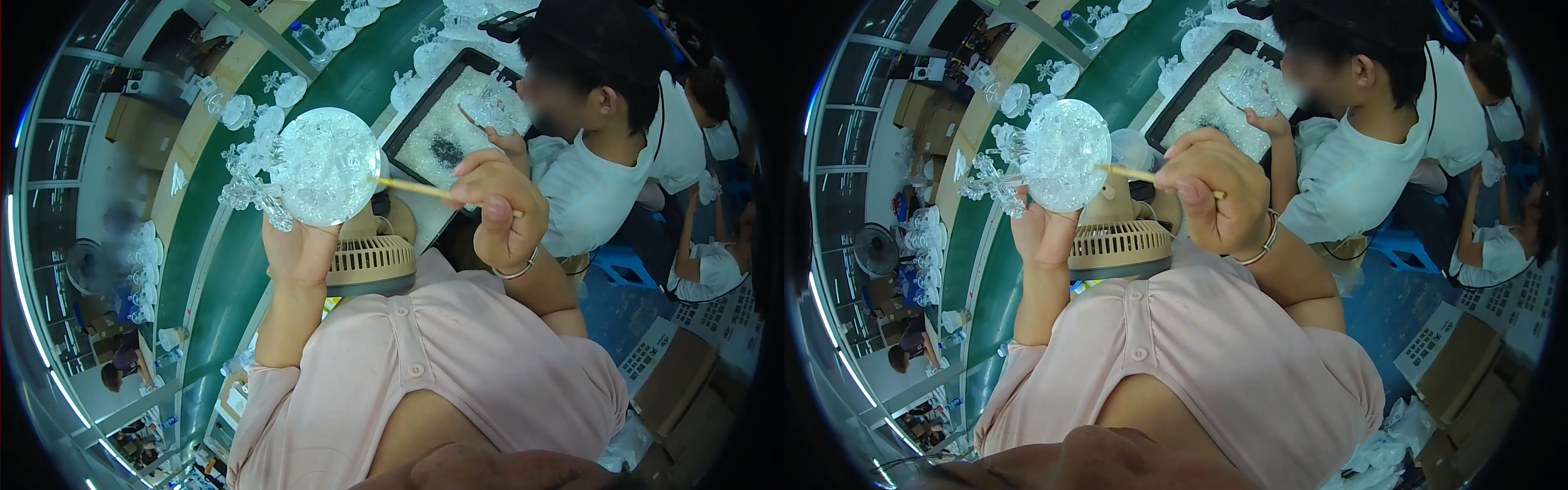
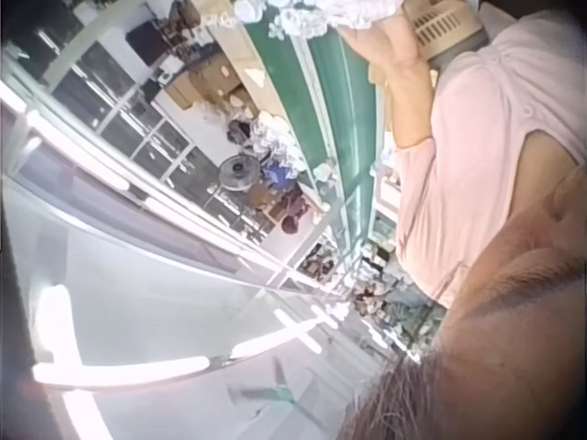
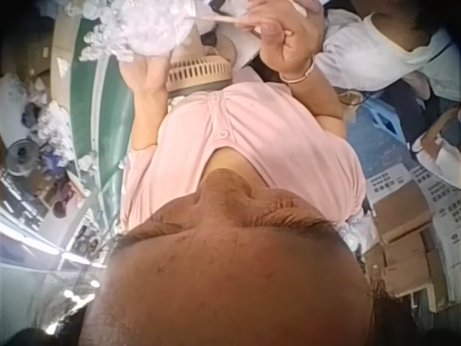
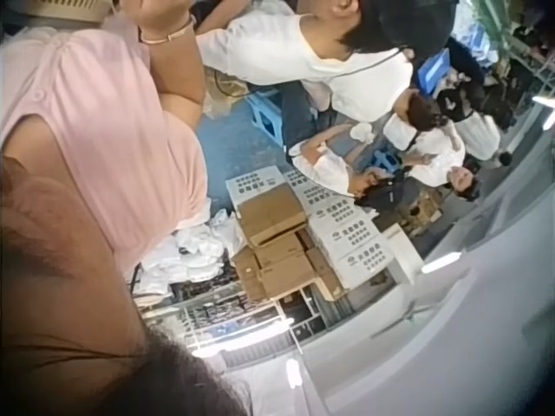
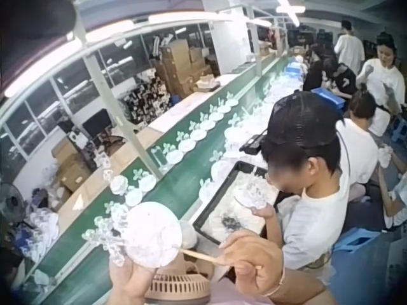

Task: Applying adhesive to translucent star-shaped plastic components to assemble decorative light fixtures.

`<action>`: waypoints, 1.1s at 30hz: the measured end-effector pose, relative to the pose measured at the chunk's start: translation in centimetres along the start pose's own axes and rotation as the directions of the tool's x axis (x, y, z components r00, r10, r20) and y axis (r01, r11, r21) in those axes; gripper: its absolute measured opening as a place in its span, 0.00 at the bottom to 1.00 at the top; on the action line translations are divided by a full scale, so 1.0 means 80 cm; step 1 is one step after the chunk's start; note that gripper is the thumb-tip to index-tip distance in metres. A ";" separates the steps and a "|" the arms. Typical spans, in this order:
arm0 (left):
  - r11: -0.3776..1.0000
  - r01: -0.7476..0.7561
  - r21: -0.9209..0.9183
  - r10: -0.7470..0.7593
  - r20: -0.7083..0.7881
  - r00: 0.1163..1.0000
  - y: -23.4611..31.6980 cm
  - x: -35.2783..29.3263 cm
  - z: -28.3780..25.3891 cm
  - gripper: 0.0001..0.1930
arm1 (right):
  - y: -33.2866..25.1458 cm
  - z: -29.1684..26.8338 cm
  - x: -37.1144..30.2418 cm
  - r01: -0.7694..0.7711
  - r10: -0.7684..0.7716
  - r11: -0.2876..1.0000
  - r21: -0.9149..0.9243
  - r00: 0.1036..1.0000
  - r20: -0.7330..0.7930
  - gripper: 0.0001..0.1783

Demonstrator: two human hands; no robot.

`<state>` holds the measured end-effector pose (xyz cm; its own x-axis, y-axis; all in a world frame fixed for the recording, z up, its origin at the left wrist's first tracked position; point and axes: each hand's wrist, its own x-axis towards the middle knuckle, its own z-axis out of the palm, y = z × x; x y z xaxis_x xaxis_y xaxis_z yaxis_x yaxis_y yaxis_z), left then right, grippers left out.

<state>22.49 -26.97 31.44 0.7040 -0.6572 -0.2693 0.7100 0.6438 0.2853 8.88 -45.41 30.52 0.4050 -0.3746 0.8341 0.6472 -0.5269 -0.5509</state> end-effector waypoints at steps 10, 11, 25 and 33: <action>0.999 0.007 -0.040 -0.006 0.018 1.000 0.003 0.000 -0.005 0.24 | 0.001 0.006 0.001 -0.003 0.010 0.994 -0.112 0.998 0.063 0.18; 0.999 0.004 -0.050 -0.004 -0.008 1.000 0.004 0.001 -0.006 0.24 | -0.003 0.006 -0.001 -0.011 0.018 0.997 -0.073 0.996 0.088 0.18; 0.992 0.012 -0.129 -0.009 0.026 1.000 0.000 -0.005 -0.001 0.24 | -0.001 0.009 -0.003 0.077 -0.070 0.993 -0.093 0.994 0.080 0.10; 0.997 -0.007 -0.077 0.007 0.001 1.000 0.000 -0.007 -0.002 0.26 | -0.003 0.008 -0.002 0.099 -0.096 0.992 -0.081 0.995 0.033 0.10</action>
<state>22.13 -26.53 31.47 0.7091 -0.6528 -0.2665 0.7040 0.6769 0.2151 9.05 -44.73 30.53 0.3619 -0.2966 0.8838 0.6298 -0.6212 -0.4664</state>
